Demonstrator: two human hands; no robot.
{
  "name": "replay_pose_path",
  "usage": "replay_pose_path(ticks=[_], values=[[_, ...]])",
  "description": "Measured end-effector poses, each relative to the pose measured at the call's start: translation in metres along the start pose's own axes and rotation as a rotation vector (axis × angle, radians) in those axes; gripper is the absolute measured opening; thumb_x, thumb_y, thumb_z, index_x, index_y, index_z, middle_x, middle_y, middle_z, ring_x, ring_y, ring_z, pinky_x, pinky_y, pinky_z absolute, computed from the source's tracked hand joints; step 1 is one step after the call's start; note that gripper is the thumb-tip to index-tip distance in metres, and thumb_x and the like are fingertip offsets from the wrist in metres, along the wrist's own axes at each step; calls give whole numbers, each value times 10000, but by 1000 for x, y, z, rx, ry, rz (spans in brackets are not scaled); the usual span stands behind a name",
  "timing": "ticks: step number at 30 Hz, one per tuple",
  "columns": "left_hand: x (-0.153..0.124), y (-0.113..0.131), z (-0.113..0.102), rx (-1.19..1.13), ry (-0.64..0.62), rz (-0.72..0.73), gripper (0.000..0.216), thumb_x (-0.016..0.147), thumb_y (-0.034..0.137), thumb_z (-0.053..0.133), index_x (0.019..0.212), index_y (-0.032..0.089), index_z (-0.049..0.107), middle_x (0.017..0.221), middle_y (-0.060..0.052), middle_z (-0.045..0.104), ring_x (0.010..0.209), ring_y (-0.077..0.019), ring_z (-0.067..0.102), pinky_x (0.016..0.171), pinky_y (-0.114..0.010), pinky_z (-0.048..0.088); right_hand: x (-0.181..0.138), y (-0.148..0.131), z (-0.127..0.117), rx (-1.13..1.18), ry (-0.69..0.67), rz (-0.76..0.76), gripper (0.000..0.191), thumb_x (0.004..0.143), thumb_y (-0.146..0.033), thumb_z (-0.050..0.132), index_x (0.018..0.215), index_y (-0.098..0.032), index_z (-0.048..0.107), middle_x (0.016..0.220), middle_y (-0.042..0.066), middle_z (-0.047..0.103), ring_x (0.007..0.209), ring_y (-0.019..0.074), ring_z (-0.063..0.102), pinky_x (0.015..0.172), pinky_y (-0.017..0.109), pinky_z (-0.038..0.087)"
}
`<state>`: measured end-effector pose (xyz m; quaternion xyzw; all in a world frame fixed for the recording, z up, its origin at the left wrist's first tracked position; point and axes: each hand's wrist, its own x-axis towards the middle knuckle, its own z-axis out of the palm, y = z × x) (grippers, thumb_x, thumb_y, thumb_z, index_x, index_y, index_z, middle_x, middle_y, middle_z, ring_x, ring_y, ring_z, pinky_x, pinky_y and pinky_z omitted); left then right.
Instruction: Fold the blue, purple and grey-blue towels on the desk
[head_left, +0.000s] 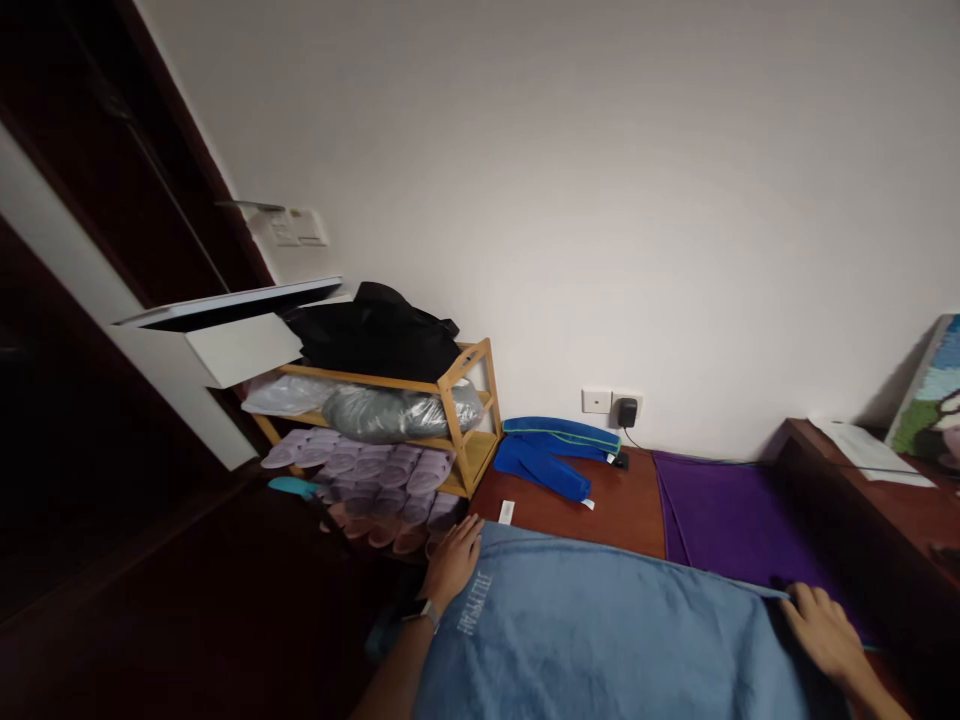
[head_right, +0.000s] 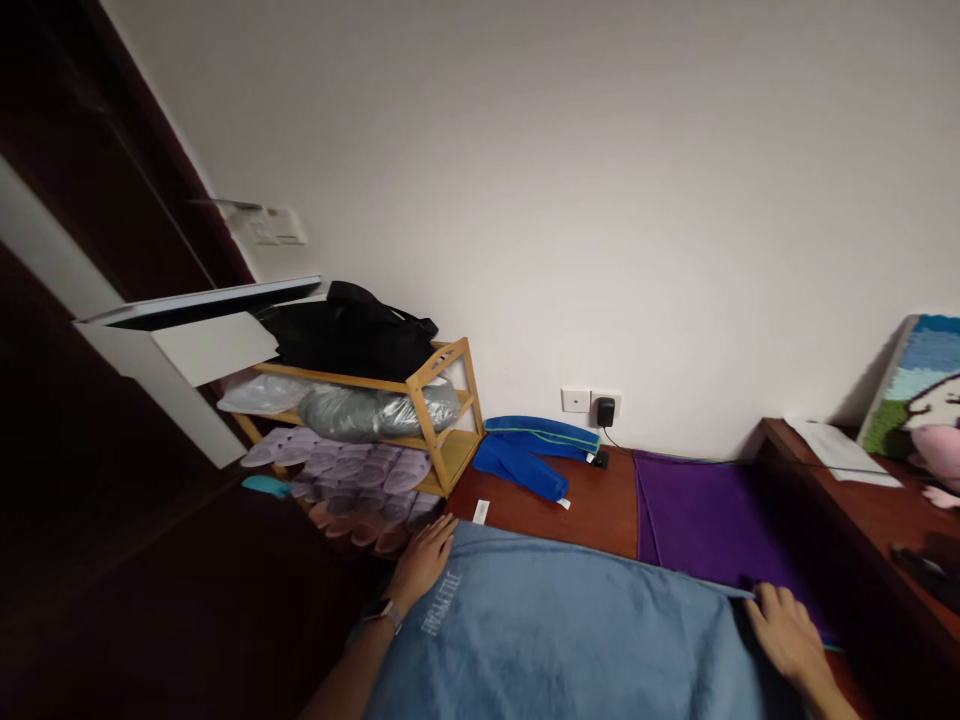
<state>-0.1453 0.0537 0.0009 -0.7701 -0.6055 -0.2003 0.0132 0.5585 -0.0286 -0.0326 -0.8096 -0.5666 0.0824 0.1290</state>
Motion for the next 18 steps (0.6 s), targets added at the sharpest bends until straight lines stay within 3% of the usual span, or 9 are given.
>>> replay_pose_path(ticks=[4, 7, 9, 11, 15, 18], values=[[-7, 1, 1, 54, 7, -40, 472, 1027, 317, 362, 1414, 197, 604, 1496, -105, 583, 1396, -270, 527, 1165, -505, 423, -1, 1, 1, -68, 11, 75, 522, 791, -563, 339, 999, -237, 690, 1091, 182, 683, 1003, 369, 673, 890, 537, 514], [-7, 5, -1, 69, 39, -23, 466, 1040, 346, 367, 1437, 233, 582, 1513, -89, 568, 1423, -262, 495, 1191, -511, 385, -5, -26, -11, -121, 163, 14, 494, 785, -470, 391, 1095, -230, 692, 1167, 201, 676, 1082, 409, 649, 945, 599, 481], [-5, 10, -2, 64, 62, -5, 473, 1054, 354, 344, 1451, 227, 567, 1520, -91, 562, 1438, -248, 475, 1209, -498, 361, -15, -70, -20, -109, 274, -163, 535, 804, -431, 415, 1207, -186, 668, 1262, 217, 648, 1182, 415, 603, 1033, 595, 441], [-2, 15, 1, 44, 69, 21, 480, 1060, 361, 332, 1465, 224, 550, 1530, -87, 552, 1449, -236, 460, 1217, -482, 355, -33, -133, -22, -40, 281, -366, 550, 849, -407, 417, 1276, -149, 649, 1339, 215, 623, 1272, 386, 557, 1122, 546, 391], [0, 19, 14, 11, 14, 35, 481, 1048, 397, 372, 1482, 264, 532, 1556, -71, 524, 1464, -244, 439, 1215, -487, 356, -80, -268, 5, 100, 20, -707, 596, 959, -378, 335, 1534, -265, 446, 1606, 41, 439, 1487, 292, 363, 1245, 514, 235], [-2, 16, 24, 26, -8, -3, 502, 1036, 420, 387, 1493, 261, 520, 1568, -82, 504, 1476, -269, 419, 1219, -519, 334, -92, -318, 32, 101, -167, -698, 623, 1025, -503, 240, 1604, -281, 304, 1679, 3, 279, 1552, 278, 230, 1262, 530, 177]])
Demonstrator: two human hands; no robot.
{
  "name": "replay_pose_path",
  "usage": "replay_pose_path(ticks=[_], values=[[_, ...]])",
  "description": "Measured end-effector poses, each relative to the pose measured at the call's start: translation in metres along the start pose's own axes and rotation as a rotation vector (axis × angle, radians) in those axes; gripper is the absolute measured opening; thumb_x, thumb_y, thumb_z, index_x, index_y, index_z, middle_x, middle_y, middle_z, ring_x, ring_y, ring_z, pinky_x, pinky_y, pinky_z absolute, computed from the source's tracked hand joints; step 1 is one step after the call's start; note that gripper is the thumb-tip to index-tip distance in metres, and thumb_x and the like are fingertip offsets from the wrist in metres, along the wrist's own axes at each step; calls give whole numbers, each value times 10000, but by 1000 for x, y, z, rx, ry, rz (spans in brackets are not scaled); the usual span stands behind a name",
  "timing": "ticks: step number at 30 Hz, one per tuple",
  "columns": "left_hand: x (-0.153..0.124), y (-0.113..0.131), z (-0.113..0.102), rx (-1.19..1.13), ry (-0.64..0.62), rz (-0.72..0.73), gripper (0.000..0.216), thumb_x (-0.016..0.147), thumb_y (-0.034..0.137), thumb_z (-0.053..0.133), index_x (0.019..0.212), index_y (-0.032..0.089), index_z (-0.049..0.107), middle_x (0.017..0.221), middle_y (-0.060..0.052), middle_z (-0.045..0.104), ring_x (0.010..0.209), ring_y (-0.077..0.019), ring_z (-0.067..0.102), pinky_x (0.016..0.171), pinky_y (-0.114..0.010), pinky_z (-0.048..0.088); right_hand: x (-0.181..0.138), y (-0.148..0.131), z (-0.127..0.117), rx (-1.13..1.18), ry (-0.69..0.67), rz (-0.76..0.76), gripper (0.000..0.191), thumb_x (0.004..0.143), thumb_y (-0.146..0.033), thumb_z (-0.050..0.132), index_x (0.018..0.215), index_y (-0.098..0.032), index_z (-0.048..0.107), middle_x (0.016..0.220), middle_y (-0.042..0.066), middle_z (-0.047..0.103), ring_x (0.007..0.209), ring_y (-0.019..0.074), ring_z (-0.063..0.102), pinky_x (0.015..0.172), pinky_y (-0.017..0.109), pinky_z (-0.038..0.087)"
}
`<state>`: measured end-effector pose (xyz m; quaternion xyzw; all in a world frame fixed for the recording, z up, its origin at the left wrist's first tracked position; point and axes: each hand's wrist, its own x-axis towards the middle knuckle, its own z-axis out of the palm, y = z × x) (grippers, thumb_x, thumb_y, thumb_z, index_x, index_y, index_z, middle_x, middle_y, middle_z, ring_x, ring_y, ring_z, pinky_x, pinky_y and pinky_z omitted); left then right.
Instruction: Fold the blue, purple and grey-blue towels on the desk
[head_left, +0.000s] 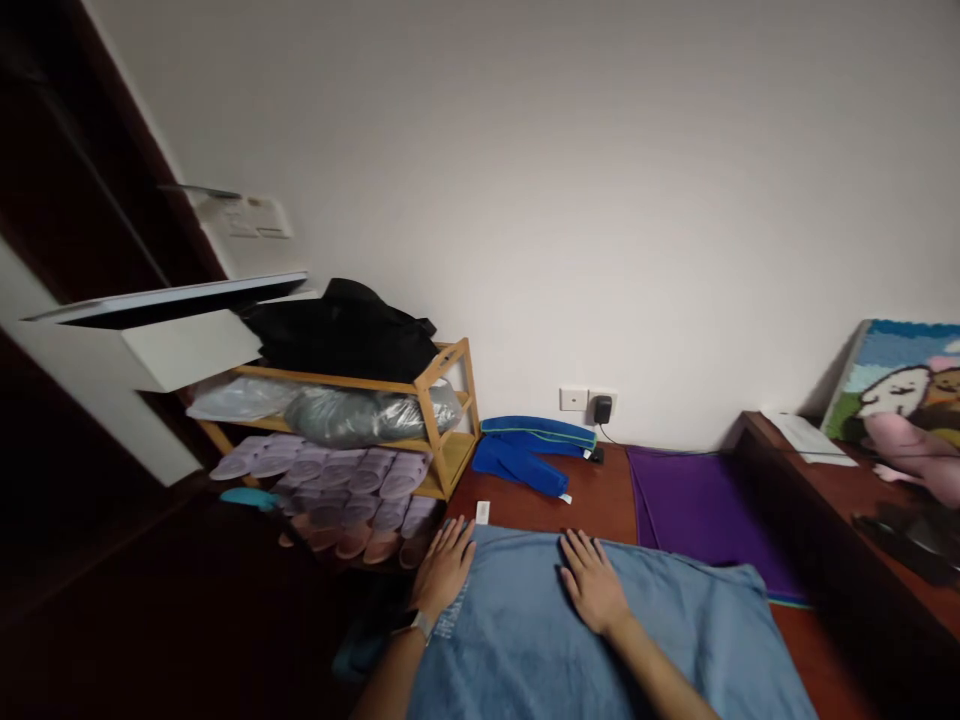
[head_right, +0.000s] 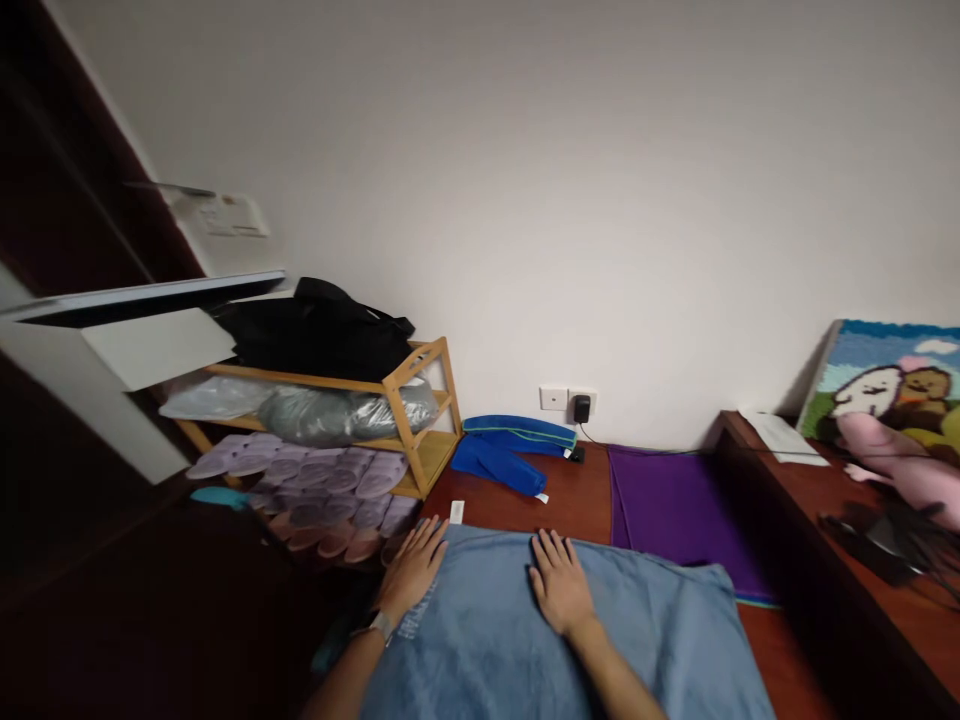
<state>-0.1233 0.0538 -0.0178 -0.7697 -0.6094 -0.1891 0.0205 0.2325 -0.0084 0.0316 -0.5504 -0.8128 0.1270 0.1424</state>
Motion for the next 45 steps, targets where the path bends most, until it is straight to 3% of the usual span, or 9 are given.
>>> replay_pose_path(ticks=[4, 16, 27, 30, 32, 35, 40, 42, 45], values=[[1, -3, 4, 27, -5, -3, 524, 1025, 415, 389, 1504, 241, 507, 1583, -97, 478, 1485, -280, 403, 1221, -532, 318, -5, 26, 8, -36, -20, 88, 665, 1031, -570, 212, 1613, -252, 264, 1680, 39, 251, 1563, 274, 185, 1268, 530, 135], [10, -7, 7, 80, -17, -19, 554, 999, 440, 382, 1498, 239, 515, 1583, -92, 482, 1487, -278, 399, 1217, -513, 309, -139, 234, -53, -216, 86, 555, 689, 989, -554, 218, 1595, -244, 326, 1657, 41, 329, 1539, 272, 265, 1242, 540, 233], [12, 0, -5, 105, 26, -44, 503, 1011, 399, 372, 1446, 248, 575, 1519, -105, 562, 1432, -286, 480, 1179, -528, 367, -154, 250, -51, -206, 148, 577, 737, 966, -557, 176, 1591, -201, 339, 1647, 40, 356, 1542, 270, 253, 1260, 510, 203], [4, 4, -19, 80, 59, -66, 510, 1021, 401, 353, 1455, 232, 561, 1525, -109, 556, 1431, -284, 482, 1178, -525, 379, -153, 236, -53, -235, 203, 555, 737, 958, -529, 214, 1573, -157, 376, 1631, 72, 382, 1534, 304, 273, 1255, 543, 211], [-13, 7, -29, 53, 85, -52, 515, 1037, 404, 330, 1466, 221, 547, 1541, -107, 538, 1443, -271, 466, 1188, -503, 380, -145, 203, -48, -220, 285, 489, 729, 974, -507, 214, 1562, -112, 389, 1619, 109, 397, 1536, 320, 264, 1257, 556, 206], [-54, 11, -40, 22, 80, 18, 501, 1052, 419, 342, 1483, 244, 528, 1572, -84, 504, 1465, -260, 436, 1196, -484, 387, -127, 113, -25, -115, 283, 305, 684, 1011, -513, 231, 1566, -148, 395, 1618, 88, 400, 1536, 305, 270, 1270, 536, 206], [-114, 17, -48, 60, 33, 50, 488, 1041, 450, 414, 1509, 331, 484, 1587, -28, 488, 1465, -254, 437, 1202, -502, 388, -95, -43, 16, 55, 2, 28, 649, 1038, -545, 221, 1613, -246, 255, 1672, -18, 255, 1558, 228, 207, 1287, 453, 188], [-121, 17, -49, 70, 14, 28, 488, 1039, 440, 413, 1505, 319, 493, 1587, -34, 487, 1461, -251, 444, 1202, -499, 389, -89, -66, 19, 61, -78, 39, 655, 1038, -539, 208, 1610, -225, 254, 1675, -6, 231, 1562, 233, 187, 1290, 462, 159], [-118, 18, -51, 74, 5, 7, 472, 1034, 404, 409, 1471, 283, 539, 1575, -50, 501, 1455, -243, 452, 1205, -482, 384, -97, -47, 14, 21, -82, 130, 646, 1031, -504, 221, 1604, -209, 278, 1669, 13, 246, 1560, 246, 198, 1284, 488, 150]])
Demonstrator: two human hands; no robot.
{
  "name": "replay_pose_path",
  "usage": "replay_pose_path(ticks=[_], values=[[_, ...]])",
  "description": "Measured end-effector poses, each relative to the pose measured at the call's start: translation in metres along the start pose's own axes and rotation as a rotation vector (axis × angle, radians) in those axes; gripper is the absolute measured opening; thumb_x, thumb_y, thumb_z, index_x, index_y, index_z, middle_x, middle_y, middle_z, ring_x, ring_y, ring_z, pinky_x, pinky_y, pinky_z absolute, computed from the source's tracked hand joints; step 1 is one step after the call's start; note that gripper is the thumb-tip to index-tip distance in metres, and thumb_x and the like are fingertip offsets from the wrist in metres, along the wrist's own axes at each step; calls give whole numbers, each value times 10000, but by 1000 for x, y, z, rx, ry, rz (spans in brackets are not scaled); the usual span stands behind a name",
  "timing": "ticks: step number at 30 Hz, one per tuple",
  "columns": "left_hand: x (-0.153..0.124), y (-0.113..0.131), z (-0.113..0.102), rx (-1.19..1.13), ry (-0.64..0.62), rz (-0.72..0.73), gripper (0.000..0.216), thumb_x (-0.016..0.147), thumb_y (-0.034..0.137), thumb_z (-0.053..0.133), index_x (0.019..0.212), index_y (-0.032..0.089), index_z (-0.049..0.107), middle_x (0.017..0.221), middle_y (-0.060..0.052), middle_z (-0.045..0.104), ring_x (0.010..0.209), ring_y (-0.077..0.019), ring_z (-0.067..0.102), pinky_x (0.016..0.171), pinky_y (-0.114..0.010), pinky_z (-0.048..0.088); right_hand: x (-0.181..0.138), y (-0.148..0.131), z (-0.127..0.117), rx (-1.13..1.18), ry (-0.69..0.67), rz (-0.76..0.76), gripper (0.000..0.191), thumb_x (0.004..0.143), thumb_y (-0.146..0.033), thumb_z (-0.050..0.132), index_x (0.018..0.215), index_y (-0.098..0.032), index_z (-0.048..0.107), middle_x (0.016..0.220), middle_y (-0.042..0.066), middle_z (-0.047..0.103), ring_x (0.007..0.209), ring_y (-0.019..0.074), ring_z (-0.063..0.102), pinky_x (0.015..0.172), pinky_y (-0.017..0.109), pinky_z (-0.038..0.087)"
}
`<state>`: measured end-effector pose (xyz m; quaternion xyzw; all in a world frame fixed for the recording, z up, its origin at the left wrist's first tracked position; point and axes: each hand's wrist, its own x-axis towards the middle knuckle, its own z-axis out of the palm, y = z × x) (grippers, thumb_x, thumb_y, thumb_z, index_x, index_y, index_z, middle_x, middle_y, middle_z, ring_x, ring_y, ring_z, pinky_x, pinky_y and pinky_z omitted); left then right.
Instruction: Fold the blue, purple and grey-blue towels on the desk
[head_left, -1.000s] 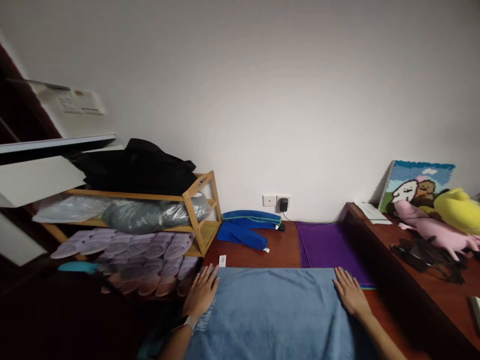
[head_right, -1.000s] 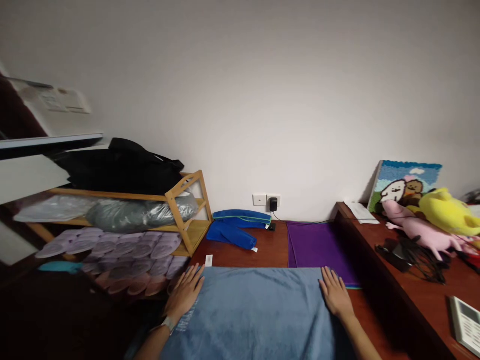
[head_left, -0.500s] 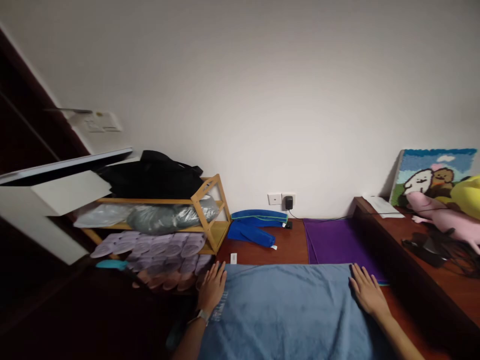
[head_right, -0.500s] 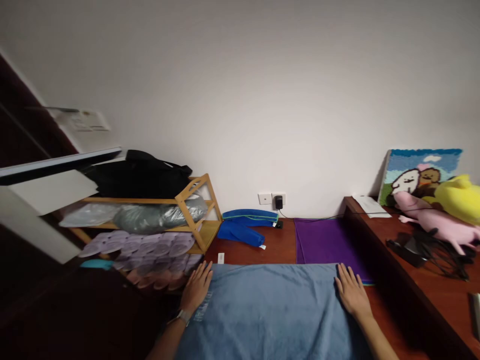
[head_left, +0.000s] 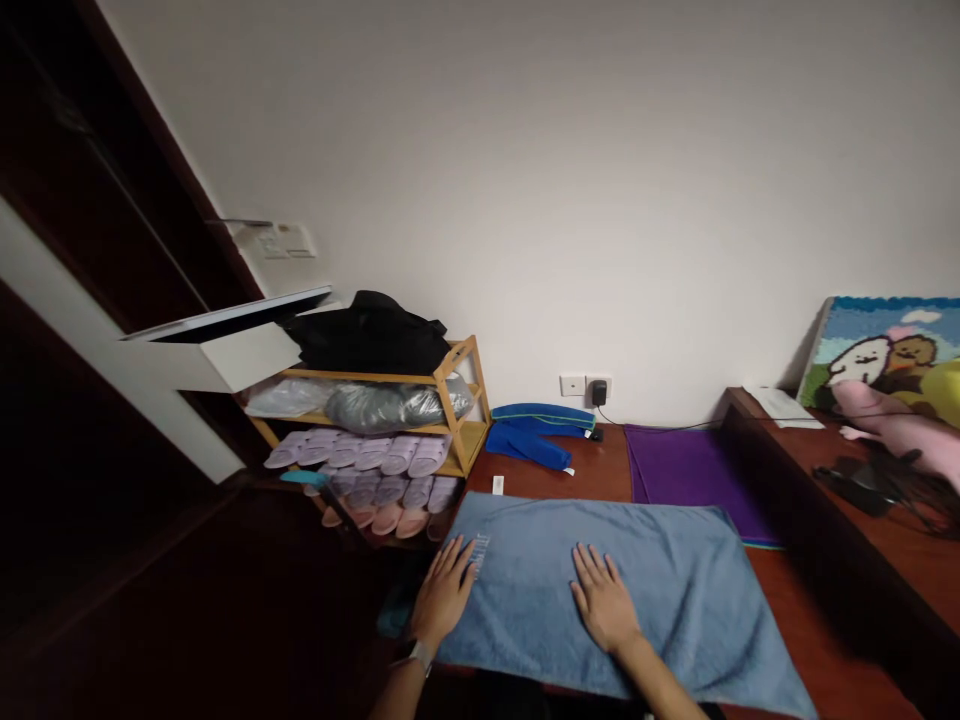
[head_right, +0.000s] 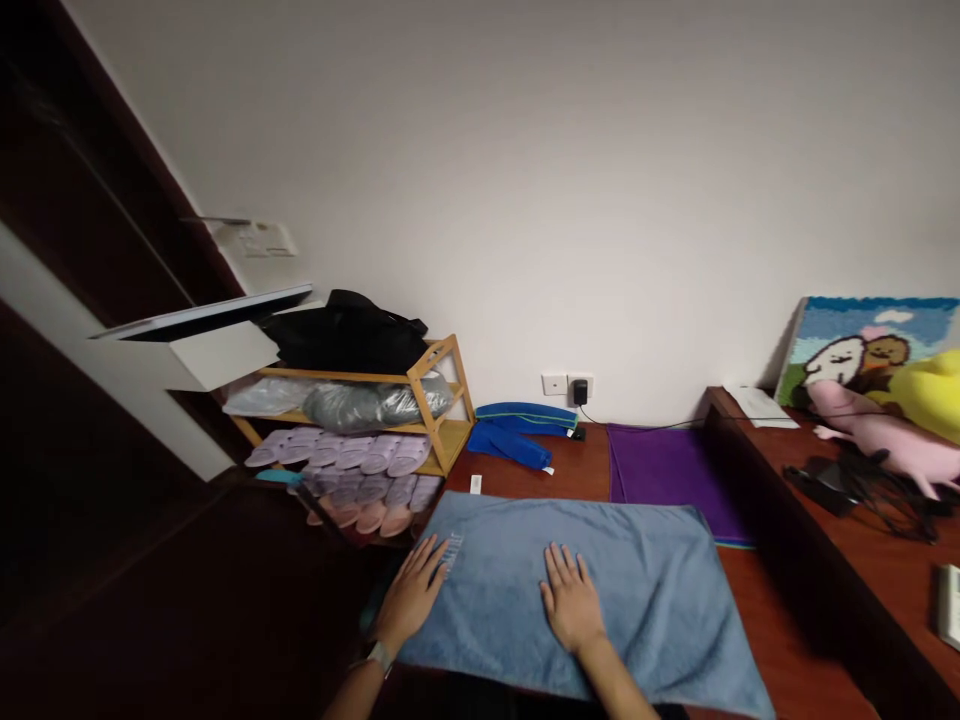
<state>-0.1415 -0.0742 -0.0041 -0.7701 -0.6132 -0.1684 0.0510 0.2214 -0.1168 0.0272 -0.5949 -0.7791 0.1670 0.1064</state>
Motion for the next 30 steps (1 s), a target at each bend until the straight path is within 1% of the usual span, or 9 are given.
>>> replay_pose_path(ticks=[2, 5, 8, 11, 14, 17, 22, 27, 30], values=[[3, 1, 0, 2, 17, -8, 463, 1031, 373, 399, 1454, 273, 560, 1560, -56, 521, 1445, -236, 466, 1206, -469, 382, -16, 42, -5, -40, 56, 86, 642, 1021, -486, 240, 1596, -209, 309, 1658, 21, 288, 1552, 252, 227, 1275, 498, 173], [6, 4, 1, -2, 68, -17, 457, 1026, 346, 388, 1428, 262, 590, 1527, -67, 559, 1424, -238, 494, 1200, -461, 387, -57, 127, -10, -128, 167, 252, 665, 994, -485, 251, 1572, -182, 379, 1631, 49, 369, 1536, 270, 274, 1260, 509, 214], [8, 8, 3, -7, 112, -36, 450, 1016, 340, 397, 1398, 259, 620, 1498, -71, 590, 1399, -249, 522, 1193, -466, 392, -101, 206, -14, -178, 214, 469, 723, 968, -508, 207, 1565, -145, 392, 1618, 78, 399, 1521, 303, 308, 1236, 538, 263], [10, 8, 5, -5, 120, -55, 454, 1008, 322, 380, 1369, 249, 646, 1466, -79, 619, 1375, -256, 547, 1184, -474, 401, -132, 249, -13, -165, 280, 607, 789, 956, -520, 137, 1563, -74, 373, 1634, 121, 364, 1523, 322, 295, 1222, 525, 299], [11, 2, 10, -15, 108, -43, 462, 1005, 358, 383, 1361, 241, 653, 1452, -85, 630, 1366, -263, 557, 1173, -478, 417, -146, 251, -7, -156, 320, 529, 796, 961, -566, 139, 1575, -109, 360, 1653, 89, 332, 1542, 298, 248, 1241, 498, 273], [10, -8, 16, -9, 98, -30, 487, 992, 430, 417, 1390, 246, 628, 1490, -77, 596, 1395, -266, 527, 1179, -471, 411, -149, 236, -4, -173, 268, 406, 762, 964, -599, 206, 1576, -179, 374, 1645, 41, 354, 1547, 258, 242, 1259, 477, 239], [7, -10, 17, 6, 67, -5, 511, 989, 456, 415, 1423, 259, 596, 1520, -67, 566, 1418, -260, 502, 1190, -475, 393, -155, 238, -9, -256, 249, 502, 746, 958, -544, 174, 1576, -177, 373, 1642, 42, 357, 1540, 249, 262, 1255, 484, 228], [8, 2, 13, 7, 127, -33, 479, 1004, 401, 376, 1362, 241, 651, 1464, -86, 620, 1376, -274, 547, 1173, -479, 415, -163, 251, -10, -295, 278, 541, 724, 948, -507, 172, 1547, -199, 435, 1613, 44, 420, 1517, 257, 325, 1222, 494, 286], [9, 5, 7, -18, 149, -45, 460, 1007, 395, 383, 1326, 242, 677, 1435, -80, 644, 1353, -275, 567, 1161, -475, 436, -155, 234, -11, -366, 346, 566, 694, 935, -414, 204, 1495, -142, 510, 1573, 101, 476, 1480, 318, 387, 1202, 553, 295]])
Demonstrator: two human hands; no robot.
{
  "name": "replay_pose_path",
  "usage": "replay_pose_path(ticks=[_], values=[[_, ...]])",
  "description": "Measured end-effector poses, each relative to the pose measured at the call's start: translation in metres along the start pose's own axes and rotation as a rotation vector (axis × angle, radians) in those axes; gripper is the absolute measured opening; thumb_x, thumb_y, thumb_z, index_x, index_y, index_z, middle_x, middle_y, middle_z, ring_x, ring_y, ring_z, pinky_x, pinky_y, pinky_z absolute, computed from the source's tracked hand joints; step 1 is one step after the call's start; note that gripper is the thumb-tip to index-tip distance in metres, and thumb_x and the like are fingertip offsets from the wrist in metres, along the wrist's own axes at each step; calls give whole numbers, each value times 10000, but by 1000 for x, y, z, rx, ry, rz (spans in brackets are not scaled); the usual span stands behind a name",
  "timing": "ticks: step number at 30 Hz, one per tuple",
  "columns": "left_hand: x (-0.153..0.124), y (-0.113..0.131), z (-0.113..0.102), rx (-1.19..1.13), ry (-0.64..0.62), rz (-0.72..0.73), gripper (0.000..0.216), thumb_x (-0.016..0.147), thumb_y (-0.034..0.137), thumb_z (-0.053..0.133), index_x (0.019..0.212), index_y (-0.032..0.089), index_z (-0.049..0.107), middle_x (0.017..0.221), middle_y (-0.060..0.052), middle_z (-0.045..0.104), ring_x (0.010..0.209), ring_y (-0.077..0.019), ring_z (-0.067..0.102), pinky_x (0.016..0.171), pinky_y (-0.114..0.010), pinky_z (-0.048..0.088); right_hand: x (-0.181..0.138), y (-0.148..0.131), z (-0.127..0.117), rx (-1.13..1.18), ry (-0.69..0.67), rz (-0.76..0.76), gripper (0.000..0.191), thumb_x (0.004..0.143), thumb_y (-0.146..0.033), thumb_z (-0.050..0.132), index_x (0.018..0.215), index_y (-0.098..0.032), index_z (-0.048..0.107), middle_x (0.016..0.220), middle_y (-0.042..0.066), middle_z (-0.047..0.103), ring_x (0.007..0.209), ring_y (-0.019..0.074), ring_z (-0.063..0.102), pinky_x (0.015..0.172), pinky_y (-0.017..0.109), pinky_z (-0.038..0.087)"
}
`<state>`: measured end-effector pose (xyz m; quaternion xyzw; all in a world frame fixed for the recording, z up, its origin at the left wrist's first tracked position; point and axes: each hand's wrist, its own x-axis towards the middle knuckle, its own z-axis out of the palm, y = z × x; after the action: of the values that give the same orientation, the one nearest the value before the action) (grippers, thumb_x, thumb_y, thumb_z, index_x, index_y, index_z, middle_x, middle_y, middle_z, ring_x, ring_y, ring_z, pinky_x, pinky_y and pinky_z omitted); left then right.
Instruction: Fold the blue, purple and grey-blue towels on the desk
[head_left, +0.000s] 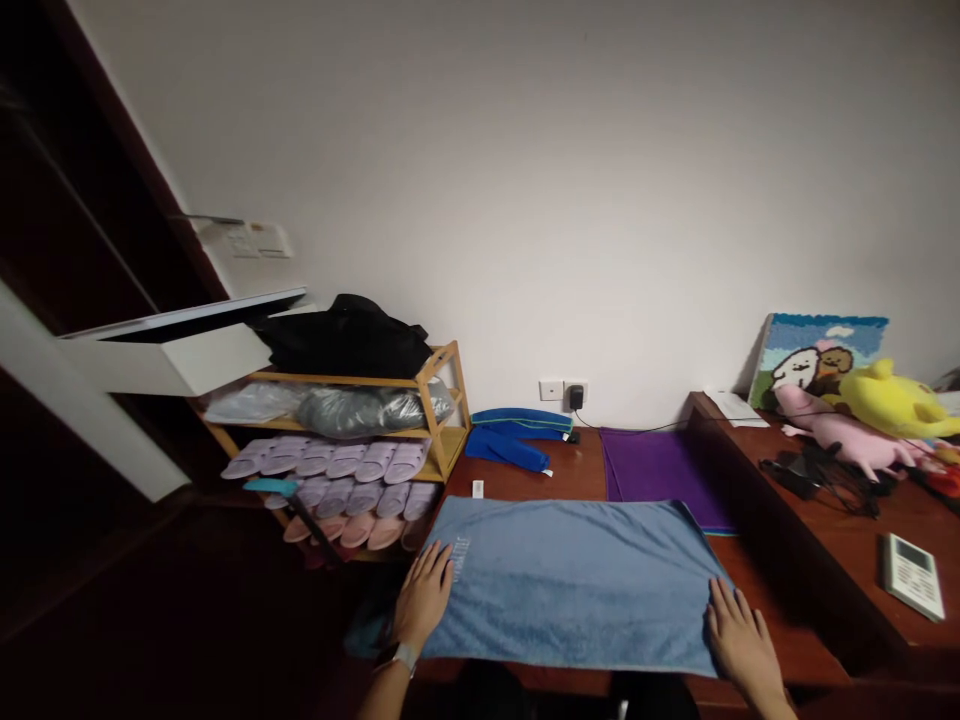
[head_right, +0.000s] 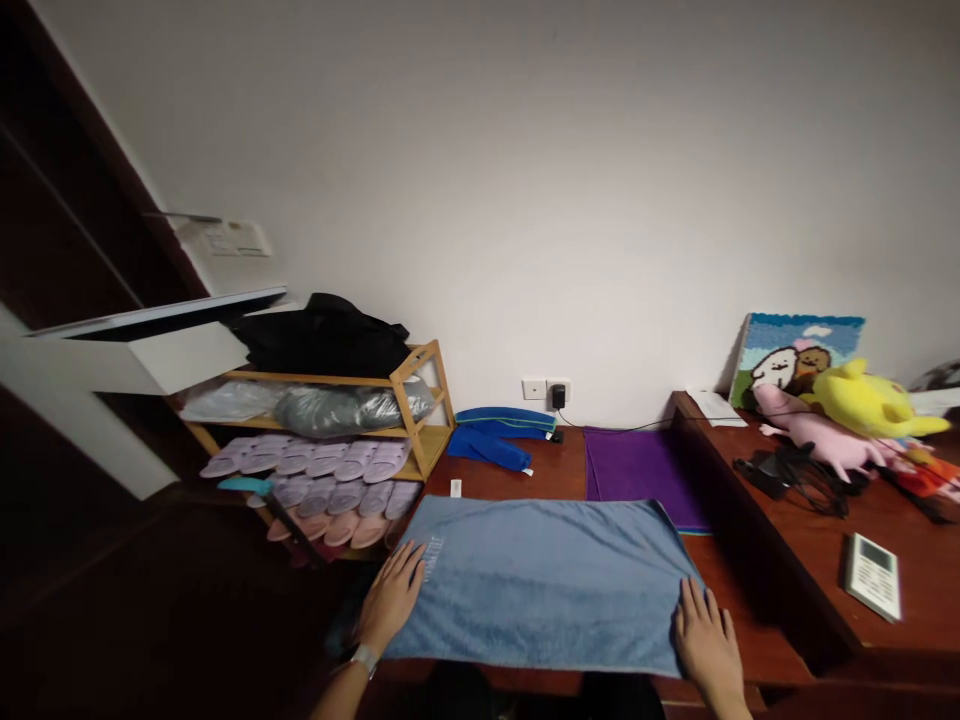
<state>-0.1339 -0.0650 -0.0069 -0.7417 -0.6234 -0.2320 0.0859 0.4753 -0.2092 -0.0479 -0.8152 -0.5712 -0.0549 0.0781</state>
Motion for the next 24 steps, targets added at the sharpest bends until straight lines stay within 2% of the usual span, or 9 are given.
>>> replay_pose_path(ticks=[3, 7, 9, 10, 13, 17, 20, 22, 24], values=[[-1, -6, -11, -26, 7, -20, 455, 1023, 396, 374, 1324, 240, 676, 1428, -76, 650, 1351, -260, 569, 1152, -456, 452, -3, -55, -14, 32, 51, -73, 685, 954, -387, 199, 1465, -80, 537, 1540, 152, 510, 1465, 346, 403, 1212, 546, 285], [-15, -21, -24, -23, -47, -76, 480, 1031, 423, 376, 1386, 225, 631, 1479, -93, 605, 1382, -262, 541, 1152, -453, 456, -14, -158, -31, 225, -77, -385, 634, 1006, -534, 236, 1566, -282, 397, 1634, 10, 389, 1525, 260, 306, 1255, 496, 235], [-24, -27, -27, -31, -93, -81, 481, 1030, 421, 384, 1423, 246, 598, 1523, -76, 563, 1409, -260, 512, 1148, -453, 461, -19, -193, -34, 266, -160, -444, 636, 1002, -568, 266, 1579, -315, 356, 1655, -10, 339, 1539, 253, 269, 1263, 509, 204], [-28, -28, -27, -38, -106, -86, 476, 1032, 410, 380, 1436, 262, 585, 1535, -63, 551, 1414, -252, 506, 1148, -447, 463, -20, -202, -32, 268, -182, -440, 644, 998, -571, 273, 1580, -308, 355, 1655, -2, 336, 1542, 260, 262, 1264, 519, 193], [-34, -28, -27, -65, -107, -116, 470, 1046, 370, 348, 1444, 271, 577, 1545, -49, 542, 1405, -222, 517, 1159, -402, 453, -14, -196, -22, 220, -177, -390, 661, 981, -554, 267, 1576, -287, 371, 1651, 15, 340, 1541, 282, 262, 1257, 540, 182], [-30, -22, -29, -97, -100, -137, 469, 1049, 343, 334, 1435, 270, 590, 1553, -60, 532, 1375, -226, 550, 1141, -379, 467, -2, -142, -6, 116, -145, -302, 712, 948, -567, 206, 1582, -282, 361, 1655, -6, 322, 1534, 289, 279, 1240, 540, 230], [-29, -21, -30, -79, -116, -141, 477, 1048, 345, 332, 1448, 261, 576, 1565, -67, 516, 1376, -236, 548, 1138, -391, 466, 3, -101, 1, 78, -121, -222, 765, 924, -568, 169, 1573, -228, 389, 1639, 20, 363, 1520, 311, 308, 1228, 544, 262], [-29, -22, -29, -49, -126, -136, 479, 1044, 358, 341, 1447, 252, 578, 1558, -69, 525, 1396, -246, 526, 1151, -411, 452, 5, -85, 3, 88, -95, -176, 795, 915, -583, 168, 1558, -189, 419, 1621, 52, 398, 1510, 325, 329, 1221, 544, 283], [-29, -24, -27, -17, -118, -128, 472, 1039, 377, 361, 1428, 254, 597, 1539, -64, 548, 1407, -257, 513, 1160, -434, 443, 5, -81, 4, 126, -83, -172, 798, 909, -614, 197, 1548, -203, 440, 1612, 53, 411, 1505, 328, 338, 1214, 549, 303]])
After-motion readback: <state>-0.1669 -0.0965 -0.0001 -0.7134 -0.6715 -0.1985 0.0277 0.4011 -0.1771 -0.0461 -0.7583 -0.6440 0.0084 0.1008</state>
